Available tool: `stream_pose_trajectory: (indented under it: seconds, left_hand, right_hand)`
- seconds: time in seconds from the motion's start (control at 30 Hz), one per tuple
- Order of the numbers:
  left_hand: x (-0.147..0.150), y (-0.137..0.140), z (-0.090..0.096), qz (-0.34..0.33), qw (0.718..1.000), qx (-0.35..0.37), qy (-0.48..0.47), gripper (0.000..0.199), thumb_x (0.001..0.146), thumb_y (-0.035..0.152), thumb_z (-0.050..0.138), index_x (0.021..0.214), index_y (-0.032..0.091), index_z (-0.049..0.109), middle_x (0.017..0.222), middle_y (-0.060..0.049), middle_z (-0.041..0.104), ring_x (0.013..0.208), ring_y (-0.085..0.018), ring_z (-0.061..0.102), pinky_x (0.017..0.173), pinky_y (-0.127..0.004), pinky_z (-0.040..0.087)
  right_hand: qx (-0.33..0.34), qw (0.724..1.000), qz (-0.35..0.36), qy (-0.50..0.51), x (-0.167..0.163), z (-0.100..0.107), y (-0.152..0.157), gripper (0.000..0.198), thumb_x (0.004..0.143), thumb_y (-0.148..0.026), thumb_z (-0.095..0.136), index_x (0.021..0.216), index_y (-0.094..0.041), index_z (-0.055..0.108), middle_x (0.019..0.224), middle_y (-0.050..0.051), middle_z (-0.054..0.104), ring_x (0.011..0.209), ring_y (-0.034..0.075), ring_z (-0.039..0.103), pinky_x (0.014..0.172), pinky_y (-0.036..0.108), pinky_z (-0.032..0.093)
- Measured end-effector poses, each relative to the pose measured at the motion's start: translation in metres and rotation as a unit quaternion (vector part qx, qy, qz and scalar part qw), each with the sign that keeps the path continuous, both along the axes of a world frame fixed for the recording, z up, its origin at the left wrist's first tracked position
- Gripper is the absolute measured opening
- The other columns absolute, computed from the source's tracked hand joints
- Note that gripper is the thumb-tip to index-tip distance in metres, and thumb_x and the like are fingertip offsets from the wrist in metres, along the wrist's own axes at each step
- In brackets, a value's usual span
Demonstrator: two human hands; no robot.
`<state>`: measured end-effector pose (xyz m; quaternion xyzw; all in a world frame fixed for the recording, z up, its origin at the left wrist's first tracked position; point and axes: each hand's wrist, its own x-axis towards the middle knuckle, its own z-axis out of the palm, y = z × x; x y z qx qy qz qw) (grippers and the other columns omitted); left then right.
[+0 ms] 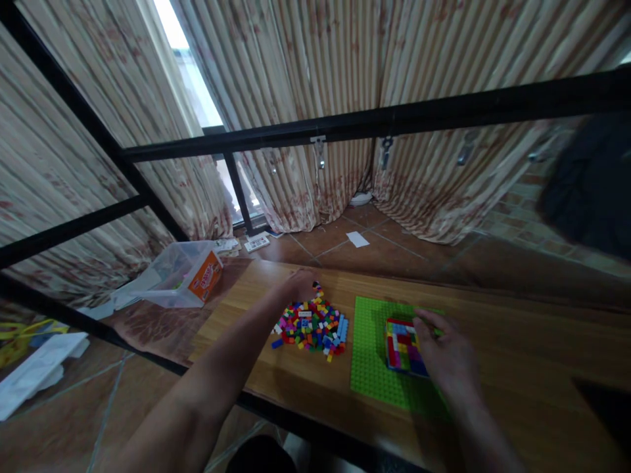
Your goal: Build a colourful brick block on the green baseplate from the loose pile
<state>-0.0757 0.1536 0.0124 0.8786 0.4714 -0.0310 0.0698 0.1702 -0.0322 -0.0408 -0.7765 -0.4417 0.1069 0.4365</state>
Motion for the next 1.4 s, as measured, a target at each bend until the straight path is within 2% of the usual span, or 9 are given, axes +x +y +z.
stream_pose_trajectory:
  seconds: [0.17,0.47,0.73,0.9,1.07,1.23,1.4]
  left_hand:
    - [0.002,0.009,-0.005,-0.035,0.999,-0.015,0.032,0.048,0.068,0.021,0.067,0.115,0.024,0.069,0.122,-0.008,0.067,0.114,-0.028,0.060,0.096,-0.034,0.048]
    - [-0.006,0.001,0.000,-0.043,0.998,-0.009,0.035,0.043,0.069,0.025,0.069,0.112,0.020,0.069,0.113,-0.009,0.069,0.110,-0.028,0.061,0.094,-0.037,0.048]
    - [-0.012,-0.004,0.001,-0.045,0.999,-0.007,0.018,0.043,0.066,0.027,0.071,0.108,0.018,0.065,0.117,-0.010,0.066,0.114,-0.029,0.057,0.096,-0.039,0.046]
    - [-0.016,-0.011,0.001,-0.045,0.999,0.000,-0.006,0.039,0.064,0.021,0.070,0.103,0.020,0.063,0.104,-0.007,0.070,0.105,-0.026,0.062,0.095,-0.037,0.045]
    - [-0.023,-0.016,-0.004,-0.045,0.998,0.010,-0.040,0.037,0.066,0.020,0.066,0.103,0.020,0.062,0.094,-0.005,0.071,0.095,-0.024,0.066,0.094,-0.036,0.045]
    - [-0.032,-0.021,-0.010,-0.044,0.996,0.009,-0.081,0.036,0.072,0.017,0.060,0.108,0.018,0.060,0.094,-0.004,0.072,0.086,-0.019,0.067,0.080,-0.028,0.050]
    - [-0.037,-0.031,-0.017,-0.013,0.977,-0.006,-0.212,0.036,0.073,0.012,0.056,0.108,0.014,0.063,0.099,-0.007,0.072,0.087,-0.017,0.067,0.081,-0.027,0.052]
  right_hand:
    - [0.002,1.000,-0.004,0.025,0.004,0.001,-0.002,0.047,0.079,-0.050,0.047,0.101,-0.016,0.071,0.108,0.015,0.067,0.095,0.028,0.063,0.084,0.044,0.047]
    - [0.018,1.000,0.005,0.013,-0.005,0.006,-0.002,0.043,0.080,-0.046,0.045,0.097,-0.017,0.071,0.107,0.014,0.067,0.095,0.026,0.063,0.087,0.041,0.048]
    - [0.026,1.000,0.011,-0.011,-0.004,0.004,-0.001,0.041,0.081,-0.045,0.044,0.096,-0.018,0.071,0.104,0.013,0.067,0.097,0.025,0.062,0.090,0.041,0.047]
    - [0.027,1.000,0.004,-0.012,-0.004,0.004,0.000,0.040,0.081,-0.045,0.045,0.095,-0.018,0.071,0.104,0.013,0.067,0.098,0.026,0.062,0.091,0.042,0.046]
    - [0.027,1.000,0.006,-0.007,-0.003,0.004,0.001,0.040,0.080,-0.044,0.046,0.095,-0.018,0.072,0.103,0.013,0.067,0.095,0.026,0.063,0.088,0.042,0.047]
    - [0.029,1.000,0.006,-0.010,-0.004,0.003,0.002,0.040,0.080,-0.043,0.046,0.094,-0.016,0.072,0.102,0.013,0.067,0.093,0.025,0.062,0.086,0.041,0.048]
    - [0.036,0.999,0.005,-0.006,-0.004,0.002,0.002,0.039,0.081,-0.043,0.046,0.095,-0.017,0.072,0.103,0.013,0.066,0.093,0.023,0.062,0.088,0.040,0.047]
